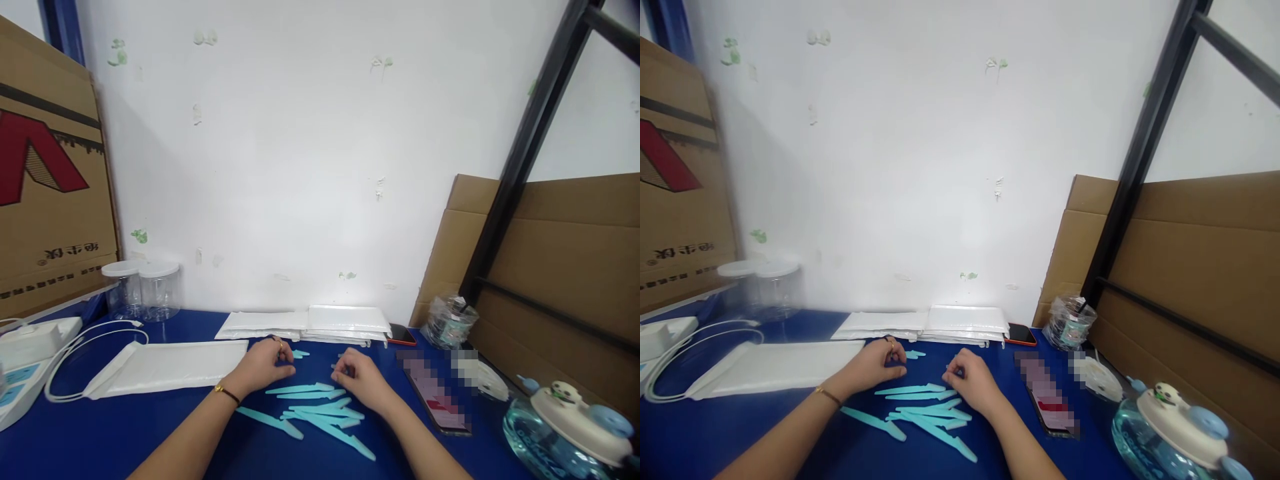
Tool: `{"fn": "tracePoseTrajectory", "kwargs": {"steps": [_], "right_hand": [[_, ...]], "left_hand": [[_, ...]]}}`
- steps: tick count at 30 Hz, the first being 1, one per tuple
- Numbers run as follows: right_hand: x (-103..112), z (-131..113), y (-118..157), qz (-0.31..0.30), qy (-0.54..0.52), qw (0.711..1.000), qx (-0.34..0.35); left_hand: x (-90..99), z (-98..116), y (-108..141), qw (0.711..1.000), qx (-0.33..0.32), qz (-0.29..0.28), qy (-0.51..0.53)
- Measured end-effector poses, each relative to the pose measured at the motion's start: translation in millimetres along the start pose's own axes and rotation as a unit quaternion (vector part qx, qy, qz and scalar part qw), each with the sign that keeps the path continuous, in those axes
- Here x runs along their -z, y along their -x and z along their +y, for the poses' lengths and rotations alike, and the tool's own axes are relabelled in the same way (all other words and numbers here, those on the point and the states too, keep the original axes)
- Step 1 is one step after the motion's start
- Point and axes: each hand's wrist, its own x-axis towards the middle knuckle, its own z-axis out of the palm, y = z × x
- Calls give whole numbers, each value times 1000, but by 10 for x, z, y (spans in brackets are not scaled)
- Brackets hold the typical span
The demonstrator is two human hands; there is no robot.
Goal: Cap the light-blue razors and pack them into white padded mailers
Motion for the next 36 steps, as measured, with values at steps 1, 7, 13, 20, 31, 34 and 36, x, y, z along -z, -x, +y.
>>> {"fn": "tracePoseTrajectory", "kwargs": {"steps": [1, 7, 13, 20, 31, 34, 36], "right_hand": [[-40, -53, 9, -23, -1, 1000, 6], [-146, -185, 17, -62, 11, 998, -22], [-41, -157, 16, -65, 40, 997, 19], [180, 144, -46, 27, 59, 997, -42], [-7, 4, 96, -96, -44, 994, -7], [-18, 3, 85, -103, -66, 992, -16], [5, -7, 71, -105, -76, 991, -15]], "left_hand": [[-36, 44, 9, 999, -16, -29, 17], [-205, 146, 19, 993, 15, -107, 51], [-113, 120, -22, 999, -3, -38, -15], [136, -160, -26, 994, 67, 41, -72], [-204, 183, 33, 994, -27, -104, 29], [-214, 194, 9, 993, -9, -106, 41], [-177, 193, -12, 995, -9, -91, 45]]}}
